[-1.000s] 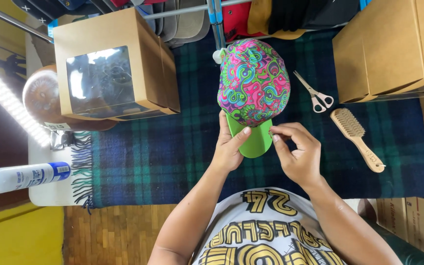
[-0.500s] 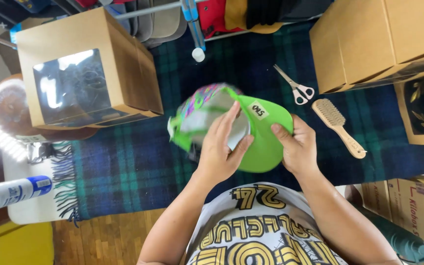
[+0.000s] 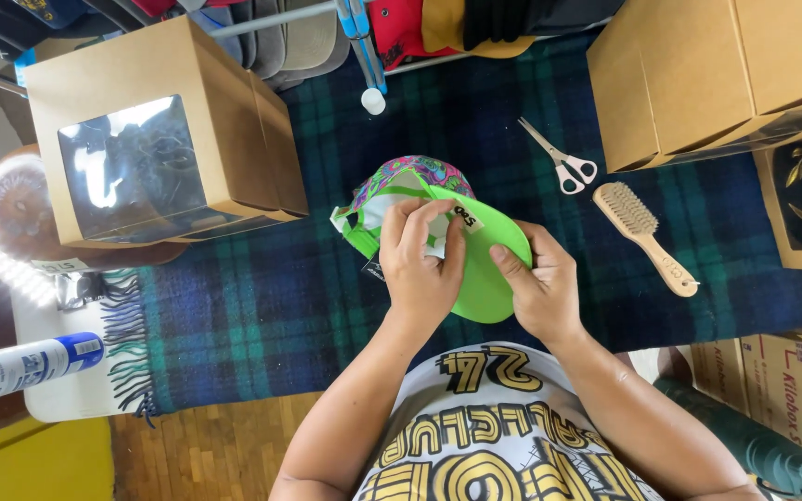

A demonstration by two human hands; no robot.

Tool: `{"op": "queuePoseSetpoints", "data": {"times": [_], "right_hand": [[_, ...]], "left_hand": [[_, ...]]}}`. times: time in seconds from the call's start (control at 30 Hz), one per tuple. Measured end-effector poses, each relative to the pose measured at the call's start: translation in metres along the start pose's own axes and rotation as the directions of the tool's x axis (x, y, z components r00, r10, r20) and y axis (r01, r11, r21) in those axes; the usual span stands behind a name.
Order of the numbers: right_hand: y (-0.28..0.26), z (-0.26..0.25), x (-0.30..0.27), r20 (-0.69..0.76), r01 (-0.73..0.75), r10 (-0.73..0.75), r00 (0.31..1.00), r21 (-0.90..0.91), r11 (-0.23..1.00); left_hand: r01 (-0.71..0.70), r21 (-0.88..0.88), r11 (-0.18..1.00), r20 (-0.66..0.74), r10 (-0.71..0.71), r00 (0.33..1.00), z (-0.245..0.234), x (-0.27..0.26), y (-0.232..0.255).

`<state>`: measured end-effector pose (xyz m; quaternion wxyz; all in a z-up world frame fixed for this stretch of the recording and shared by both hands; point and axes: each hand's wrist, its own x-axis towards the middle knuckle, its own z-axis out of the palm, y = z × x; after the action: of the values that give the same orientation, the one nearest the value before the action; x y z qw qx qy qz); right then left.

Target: The person takes colorful baseball caps from a storage rack, brushes them with a wooden-handled brush, and then folds and assembles cardboard boxes to place the hats inside for shipping.

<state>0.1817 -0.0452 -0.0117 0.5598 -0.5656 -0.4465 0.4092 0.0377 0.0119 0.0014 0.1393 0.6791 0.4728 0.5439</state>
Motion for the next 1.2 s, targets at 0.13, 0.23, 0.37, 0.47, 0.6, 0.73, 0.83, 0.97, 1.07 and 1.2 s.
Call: {"op": "queuePoseSetpoints", "data": {"times": [0.13, 0.23, 0.37, 0.47, 0.6, 0.73, 0.83, 0.97, 1.07, 1.2], "right_hand": [[-0.008, 0.005, -0.002, -0.012, 0.049, -0.049, 0.999, -0.072, 0.996], [-0.008, 0.005, -0.002, -0.021, 0.081, -0.083, 0.996, -0.099, 0.992], [-0.012, 0.007, -0.004, -0.029, 0.097, -0.102, 0.994, -0.142, 0.985], [-0.010, 0.008, -0.007, -0.041, 0.096, -0.106, 0.994, -0.190, 0.977], [-0.013, 0.010, -0.003, -0.090, 0.118, -0.140, 0.986, -0.213, 0.970], [-0.010, 0.012, -0.002, -0.093, 0.119, -0.139, 0.986, -0.199, 0.973], [-0.011, 0.019, -0.006, -0.084, 0.155, -0.179, 0.980, -0.234, 0.960], [-0.009, 0.021, -0.005, -0.146, 0.190, -0.240, 0.960, -0.294, 0.937], [0.000, 0.009, 0.002, -0.197, 0.212, -0.294, 0.935, -0.353, 0.911], [0.013, -0.008, 0.008, -0.240, 0.185, -0.300, 0.923, -0.407, 0.894]], "left_hand": [[0.015, -0.012, 1.000, 0.002, -0.015, 1.000, -0.002, 0.003, 0.001], [0.029, -0.073, 0.997, 0.058, -0.025, 0.998, -0.003, 0.007, -0.004], [0.001, -0.089, 0.996, 0.145, 0.012, 0.989, -0.004, 0.012, -0.010], [-0.045, -0.023, 0.999, 0.197, 0.048, 0.979, -0.003, 0.009, -0.016], [-0.113, -0.151, 0.982, 0.275, 0.152, 0.949, -0.001, 0.001, -0.015], [0.165, -0.465, 0.870, 0.253, -0.049, 0.966, -0.006, -0.016, -0.024], [0.339, -0.633, 0.696, 0.292, -0.191, 0.937, -0.011, -0.022, -0.033], [0.364, -0.701, 0.613, 0.366, -0.128, 0.922, -0.016, -0.026, -0.033], [0.358, -0.765, 0.536, 0.362, -0.102, 0.927, -0.019, -0.028, -0.034], [0.348, -0.689, 0.636, 0.287, -0.202, 0.936, -0.049, -0.018, -0.032]]}}
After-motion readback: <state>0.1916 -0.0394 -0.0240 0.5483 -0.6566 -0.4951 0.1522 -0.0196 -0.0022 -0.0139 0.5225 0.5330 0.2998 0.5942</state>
